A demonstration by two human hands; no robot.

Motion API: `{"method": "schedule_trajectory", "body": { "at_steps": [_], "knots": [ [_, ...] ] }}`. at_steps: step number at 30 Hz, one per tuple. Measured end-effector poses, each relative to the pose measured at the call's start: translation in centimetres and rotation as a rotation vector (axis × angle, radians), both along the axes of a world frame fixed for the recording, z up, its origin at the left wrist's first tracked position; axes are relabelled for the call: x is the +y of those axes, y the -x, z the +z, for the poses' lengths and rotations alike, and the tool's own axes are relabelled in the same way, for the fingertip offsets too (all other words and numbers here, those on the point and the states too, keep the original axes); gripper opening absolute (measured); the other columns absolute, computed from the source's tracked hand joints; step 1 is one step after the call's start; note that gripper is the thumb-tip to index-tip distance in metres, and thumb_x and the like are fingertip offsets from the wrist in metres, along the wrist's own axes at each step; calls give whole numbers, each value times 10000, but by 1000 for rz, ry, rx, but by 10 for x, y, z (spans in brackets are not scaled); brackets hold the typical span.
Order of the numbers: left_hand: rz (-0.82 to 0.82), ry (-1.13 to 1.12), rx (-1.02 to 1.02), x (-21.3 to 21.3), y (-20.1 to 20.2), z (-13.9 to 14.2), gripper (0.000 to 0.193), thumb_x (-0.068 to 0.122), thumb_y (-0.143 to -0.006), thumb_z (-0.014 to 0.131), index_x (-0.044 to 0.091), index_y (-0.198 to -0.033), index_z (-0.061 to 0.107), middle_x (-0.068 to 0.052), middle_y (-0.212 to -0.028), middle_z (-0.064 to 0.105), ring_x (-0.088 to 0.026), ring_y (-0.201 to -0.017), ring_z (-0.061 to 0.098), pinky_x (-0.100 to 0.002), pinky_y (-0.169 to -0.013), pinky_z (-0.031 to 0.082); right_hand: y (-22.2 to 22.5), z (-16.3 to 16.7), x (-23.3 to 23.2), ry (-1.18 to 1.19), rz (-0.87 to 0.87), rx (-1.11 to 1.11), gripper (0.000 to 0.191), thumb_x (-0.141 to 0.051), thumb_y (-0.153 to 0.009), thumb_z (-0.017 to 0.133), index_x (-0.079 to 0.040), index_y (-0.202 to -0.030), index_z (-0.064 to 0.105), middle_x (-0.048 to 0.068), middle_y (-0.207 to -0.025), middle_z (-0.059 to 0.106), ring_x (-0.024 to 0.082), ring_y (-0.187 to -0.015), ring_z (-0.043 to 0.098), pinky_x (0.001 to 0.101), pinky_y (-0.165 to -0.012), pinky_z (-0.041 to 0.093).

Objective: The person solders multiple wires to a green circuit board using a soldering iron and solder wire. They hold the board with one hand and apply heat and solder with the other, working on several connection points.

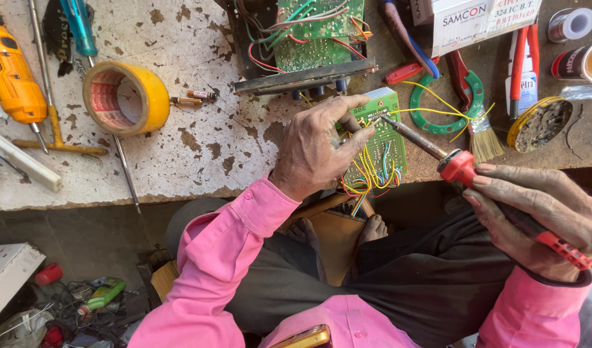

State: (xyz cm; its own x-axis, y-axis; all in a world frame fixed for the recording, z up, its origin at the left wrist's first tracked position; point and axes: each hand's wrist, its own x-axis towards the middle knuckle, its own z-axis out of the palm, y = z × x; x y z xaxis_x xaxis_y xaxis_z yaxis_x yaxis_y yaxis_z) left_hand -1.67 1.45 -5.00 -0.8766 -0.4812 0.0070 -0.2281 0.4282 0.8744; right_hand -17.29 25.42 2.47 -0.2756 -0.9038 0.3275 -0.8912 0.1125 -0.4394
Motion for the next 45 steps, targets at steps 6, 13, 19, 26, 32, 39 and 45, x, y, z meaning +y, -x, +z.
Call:
{"method": "schedule_trajectory", "body": {
  "at_steps": [6,13,19,26,32,39,45],
  "knots": [
    [-45,-68,47,-5,-1,7,413,151,-904,769,66,-1292,656,-73,-932,750,-244,-869,757,-353,-861,585,2,-22,26,3,-212,-304,146,-3,-948,805,2,-1078,740,169,-1123,734,206,-992,744,263,-870,613],
    [-59,45,155,-13,0,9,181,124,-998,738,115,-1177,714,-70,-1029,706,-243,-941,726,-367,-849,579,4,-43,53,24,-324,-360,157,3,-1033,830,27,-1150,728,187,-1229,735,233,-1117,748,292,-1034,619],
    [-52,274,100,-8,3,1,118,216,-990,739,175,-1101,741,5,-985,651,-233,-897,674,-411,-826,502,0,-35,49,-33,-310,-270,201,-39,-989,886,4,-1129,749,145,-1196,742,218,-1083,743,296,-993,620],
    [-74,324,76,-7,0,-1,156,233,-1001,719,182,-1147,735,17,-1005,638,-221,-890,651,-402,-811,481,2,-31,40,-42,-252,-227,213,-49,-933,881,-53,-1107,757,136,-1155,739,222,-1047,738,304,-943,615],
    [-64,340,63,-4,0,0,158,244,-1006,717,188,-1153,728,22,-1005,630,-224,-899,645,-399,-816,483,6,-34,43,-59,-150,-78,178,-43,-967,861,-151,-1094,801,101,-1175,756,213,-1066,750,302,-950,622],
    [-55,334,68,-3,2,1,140,249,-1012,708,188,-1137,728,29,-991,623,-209,-890,639,-391,-828,497,9,-37,41,-55,-151,-75,155,-50,-965,856,-146,-1070,795,96,-1164,754,209,-1049,746,300,-921,614],
    [-63,322,71,-4,1,0,140,252,-1014,703,177,-1130,724,25,-981,618,-211,-891,639,-397,-825,493,7,-32,39,-69,-151,-67,149,-54,-971,873,-117,-1079,791,109,-1153,751,217,-1032,740,312,-906,609]
  ]
}}
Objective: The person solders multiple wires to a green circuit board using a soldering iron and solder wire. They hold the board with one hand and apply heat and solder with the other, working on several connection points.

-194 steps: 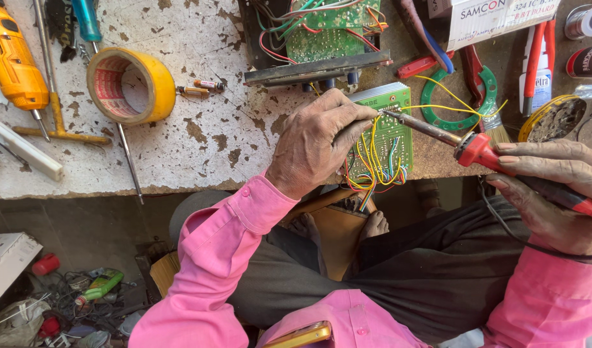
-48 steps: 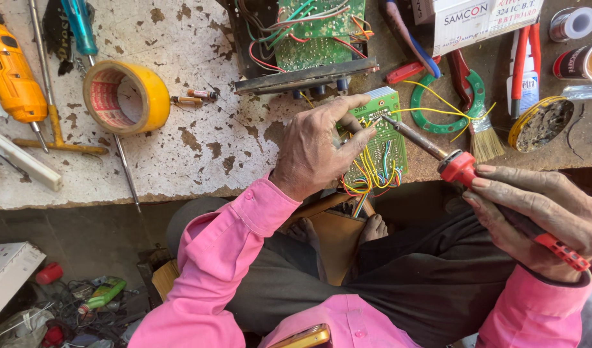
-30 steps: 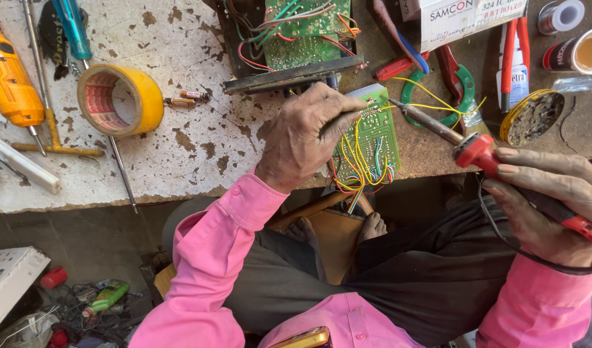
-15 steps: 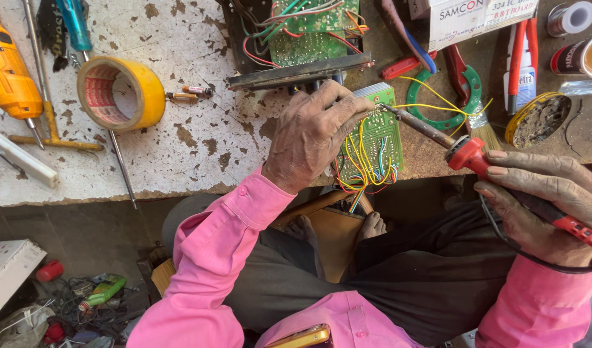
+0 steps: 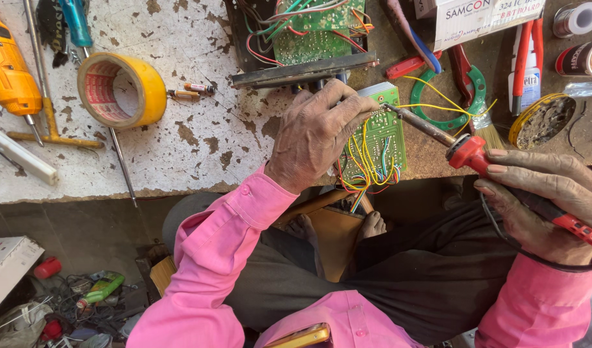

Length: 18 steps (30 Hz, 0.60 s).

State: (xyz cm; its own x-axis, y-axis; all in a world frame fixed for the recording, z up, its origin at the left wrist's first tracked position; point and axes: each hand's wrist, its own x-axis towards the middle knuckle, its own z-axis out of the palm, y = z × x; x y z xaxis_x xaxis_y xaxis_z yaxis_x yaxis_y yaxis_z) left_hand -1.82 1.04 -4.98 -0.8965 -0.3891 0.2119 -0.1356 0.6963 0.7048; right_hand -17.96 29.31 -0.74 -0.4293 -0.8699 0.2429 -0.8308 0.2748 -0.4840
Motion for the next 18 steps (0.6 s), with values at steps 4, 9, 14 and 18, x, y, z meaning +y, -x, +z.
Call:
{"method": "schedule_trajectory", "body": {
  "at_steps": [4,9,14,18],
  "knots": [
    [1,-10,7,0,-1,0,134,237,-1013,703,174,-1130,721,13,-984,614,-226,-904,642,-402,-832,494,10,-8,2,16,-3,-149,155,-61,-983,823,-84,-1115,745,120,-1207,728,190,-1061,728,294,-937,603],
    [4,-24,7,-1,0,-2,162,231,-1001,718,167,-1150,720,-8,-1008,611,-241,-921,642,-408,-832,498,42,-33,13,25,73,-417,181,-56,-987,747,-58,-1160,692,137,-1282,699,161,-1107,712,276,-984,592],
    [-12,-33,16,-3,-1,-4,174,218,-999,717,159,-1162,721,-13,-1025,613,-242,-950,646,-408,-846,492,58,-41,16,-92,135,-460,225,-33,-930,672,4,-1152,681,180,-1294,677,200,-1112,690,299,-982,569],
    [-15,-29,5,-3,-1,-3,162,230,-996,719,158,-1141,720,-9,-1019,623,-230,-942,653,-401,-842,490,57,-18,-2,-72,232,-327,200,-44,-916,726,-18,-1114,715,165,-1266,704,227,-1096,714,308,-977,580]
  ]
}}
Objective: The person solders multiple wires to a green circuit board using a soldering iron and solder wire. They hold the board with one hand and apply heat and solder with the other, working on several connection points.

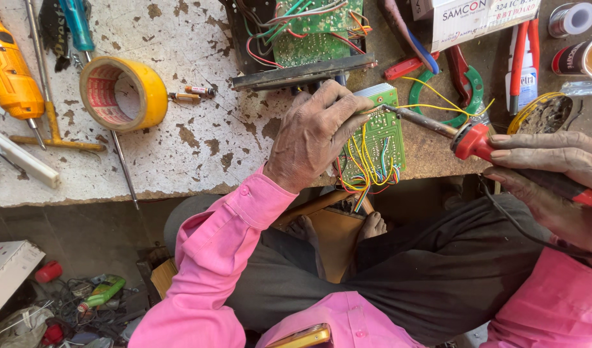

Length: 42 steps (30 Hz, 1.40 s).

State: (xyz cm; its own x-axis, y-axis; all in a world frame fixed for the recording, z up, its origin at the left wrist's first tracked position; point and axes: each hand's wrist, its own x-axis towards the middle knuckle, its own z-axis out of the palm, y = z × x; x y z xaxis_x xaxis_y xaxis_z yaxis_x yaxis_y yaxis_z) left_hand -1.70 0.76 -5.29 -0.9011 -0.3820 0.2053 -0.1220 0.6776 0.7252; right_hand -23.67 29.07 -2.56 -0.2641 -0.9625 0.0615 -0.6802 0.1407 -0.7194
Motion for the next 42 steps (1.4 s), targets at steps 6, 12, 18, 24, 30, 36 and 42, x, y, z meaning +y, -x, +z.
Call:
{"method": "schedule_trajectory", "body": {
  "at_steps": [6,12,18,24,30,36,42],
  "knots": [
    [8,6,2,0,-1,2,129,218,-992,731,147,-1098,722,-16,-987,655,-228,-901,656,-397,-826,481,-2,22,-12,57,34,77,270,-95,-842,797,-16,-1086,713,178,-1201,721,260,-1116,723,321,-955,576],
    [0,-278,36,-2,1,9,222,152,-980,762,109,-1186,691,-36,-955,706,-184,-821,713,-344,-735,555,0,-35,41,39,-83,-110,248,-69,-970,722,-15,-1207,676,130,-1228,716,183,-1100,720,260,-975,581],
    [36,-415,-78,1,-1,17,456,188,-903,814,102,-1316,640,-44,-925,794,-192,-766,772,-337,-738,592,-11,-79,97,109,-373,-450,216,-25,-1082,652,-9,-1297,637,98,-1251,700,127,-1098,708,221,-1009,582],
    [33,-349,-38,3,-1,12,531,205,-923,801,60,-1394,603,-59,-951,794,-261,-918,788,-366,-893,595,-7,-83,93,15,-250,-202,246,3,-1033,681,-6,-1278,669,114,-1234,703,119,-1091,702,211,-1004,572],
    [38,-348,-62,4,0,9,490,219,-920,786,66,-1361,639,-67,-935,793,-273,-931,788,-370,-904,593,-3,-82,90,119,-150,85,226,34,-1004,769,-16,-1215,706,130,-1276,697,133,-1127,707,208,-1009,575],
    [31,-343,-83,3,0,11,489,236,-925,781,73,-1364,640,-50,-916,797,-262,-920,788,-371,-902,592,-2,-86,90,91,-86,112,259,45,-961,746,24,-1215,698,149,-1287,702,162,-1082,716,227,-987,568],
    [56,-342,-108,5,0,8,473,238,-911,782,87,-1341,657,-39,-897,794,-252,-877,783,-370,-859,590,-13,-53,47,-4,14,169,361,112,-806,699,168,-1159,652,277,-1200,697,302,-1048,710,348,-938,567]
  ]
}}
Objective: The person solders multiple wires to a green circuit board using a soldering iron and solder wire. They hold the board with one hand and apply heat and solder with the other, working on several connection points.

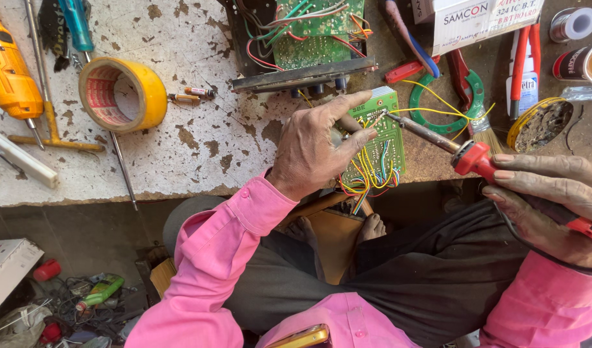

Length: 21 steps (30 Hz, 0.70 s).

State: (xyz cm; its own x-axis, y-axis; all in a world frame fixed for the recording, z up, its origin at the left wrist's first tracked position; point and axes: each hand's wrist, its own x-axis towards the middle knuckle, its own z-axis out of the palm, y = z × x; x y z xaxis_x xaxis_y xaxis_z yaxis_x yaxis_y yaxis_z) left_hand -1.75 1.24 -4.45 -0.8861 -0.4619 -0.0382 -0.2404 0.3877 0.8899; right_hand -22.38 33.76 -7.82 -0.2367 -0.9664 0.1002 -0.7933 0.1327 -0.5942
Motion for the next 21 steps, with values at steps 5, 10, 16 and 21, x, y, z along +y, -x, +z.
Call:
{"method": "schedule_trajectory", "body": {
  "at_steps": [5,10,16,21],
  "knots": [
    [0,33,56,0,0,-2,433,223,-927,781,101,-1330,676,-45,-925,788,-252,-914,776,-371,-884,590,-16,56,-34,105,-130,33,172,37,-891,834,-2,-1042,760,186,-1155,739,253,-1027,736,326,-918,604],
    [18,1,3,1,1,0,417,219,-911,781,121,-1307,692,-47,-914,787,-248,-875,771,-366,-844,587,-29,68,-52,123,-212,2,193,17,-915,848,-17,-1080,752,156,-1161,735,210,-975,727,276,-865,595],
    [17,42,54,2,1,4,444,192,-919,760,74,-1335,657,-49,-925,775,-266,-940,761,-379,-920,580,-31,72,-56,111,-158,72,193,14,-887,857,-22,-1060,780,164,-1109,749,238,-978,747,319,-879,610],
    [17,34,25,2,2,5,404,183,-913,750,78,-1298,687,-72,-927,765,-279,-928,756,-381,-894,577,-40,80,-57,77,-231,27,282,-18,-860,864,10,-1111,739,186,-1155,731,251,-979,738,312,-881,603]
  ]
}}
